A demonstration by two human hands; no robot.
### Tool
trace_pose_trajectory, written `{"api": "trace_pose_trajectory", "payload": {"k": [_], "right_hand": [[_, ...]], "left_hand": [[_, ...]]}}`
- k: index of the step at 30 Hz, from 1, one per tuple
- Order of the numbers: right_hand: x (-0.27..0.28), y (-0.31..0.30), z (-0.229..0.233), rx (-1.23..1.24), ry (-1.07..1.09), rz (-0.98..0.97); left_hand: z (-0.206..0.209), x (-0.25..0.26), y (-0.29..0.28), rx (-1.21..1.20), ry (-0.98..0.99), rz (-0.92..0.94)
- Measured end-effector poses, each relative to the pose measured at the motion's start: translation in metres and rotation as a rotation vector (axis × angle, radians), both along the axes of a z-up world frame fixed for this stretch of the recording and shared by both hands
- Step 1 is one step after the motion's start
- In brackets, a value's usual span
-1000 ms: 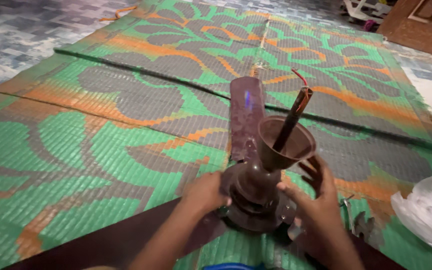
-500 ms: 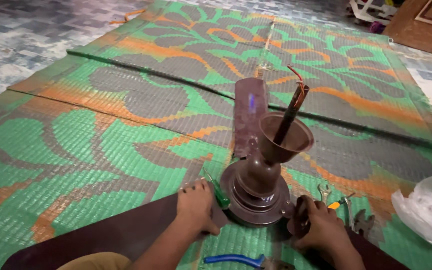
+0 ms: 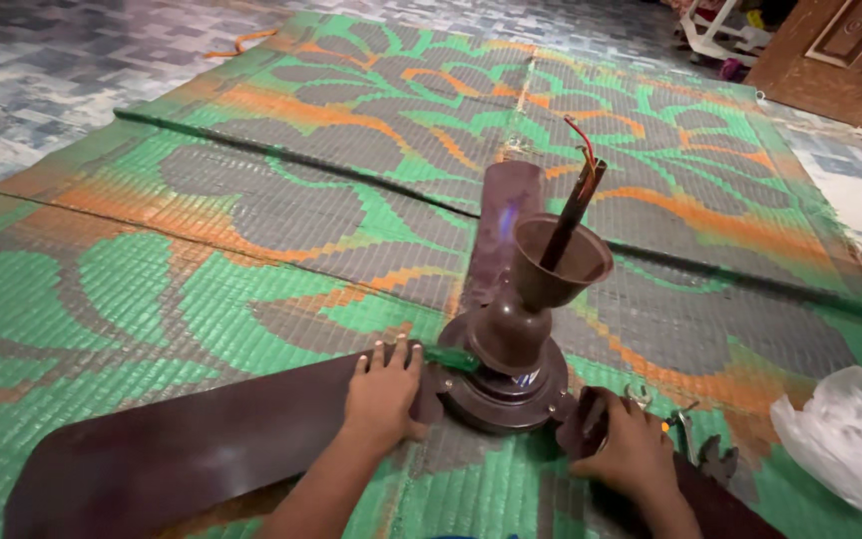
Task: The person reassembles an electric fan by connecting internal wires, securing the motor housing, and attaching the upper canopy. They use pliers to adjust wire connections and then fit the canopy over the motor assembly.
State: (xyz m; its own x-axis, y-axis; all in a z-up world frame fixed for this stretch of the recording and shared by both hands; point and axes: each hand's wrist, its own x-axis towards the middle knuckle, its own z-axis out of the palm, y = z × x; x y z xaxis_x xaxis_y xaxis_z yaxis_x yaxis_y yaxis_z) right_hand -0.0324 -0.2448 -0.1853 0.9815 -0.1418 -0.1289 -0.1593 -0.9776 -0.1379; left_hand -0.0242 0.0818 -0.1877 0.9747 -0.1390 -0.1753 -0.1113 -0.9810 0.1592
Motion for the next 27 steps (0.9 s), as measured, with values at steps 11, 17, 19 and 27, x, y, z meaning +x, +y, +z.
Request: {"api": "trace_pose_trajectory", "payload": {"k": [11, 17, 19, 27], "right_hand": [[0.024, -0.016, -0.024, -0.030, 0.069, -0.019], [0.030, -0.023, -0.044, 0.025, -0.010, 0.042], [0.030, -0.027, -0.046, 0.024, 0.002, 0.035], [0.029, -0.026, -0.042, 0.061, -0.019, 0.041]], "left_hand": [[-0.024, 0.024, -0.010, -0.233, -0.147, -0.138], [-0.016, 0.040, -0.018, -0.406, -0.232, -0.230], [-0.020, 0.048, -0.022, -0.442, -0.296, -0.258], [-0.021, 0.067, -0.026, -0.425, -0.252, 0.016]]}}
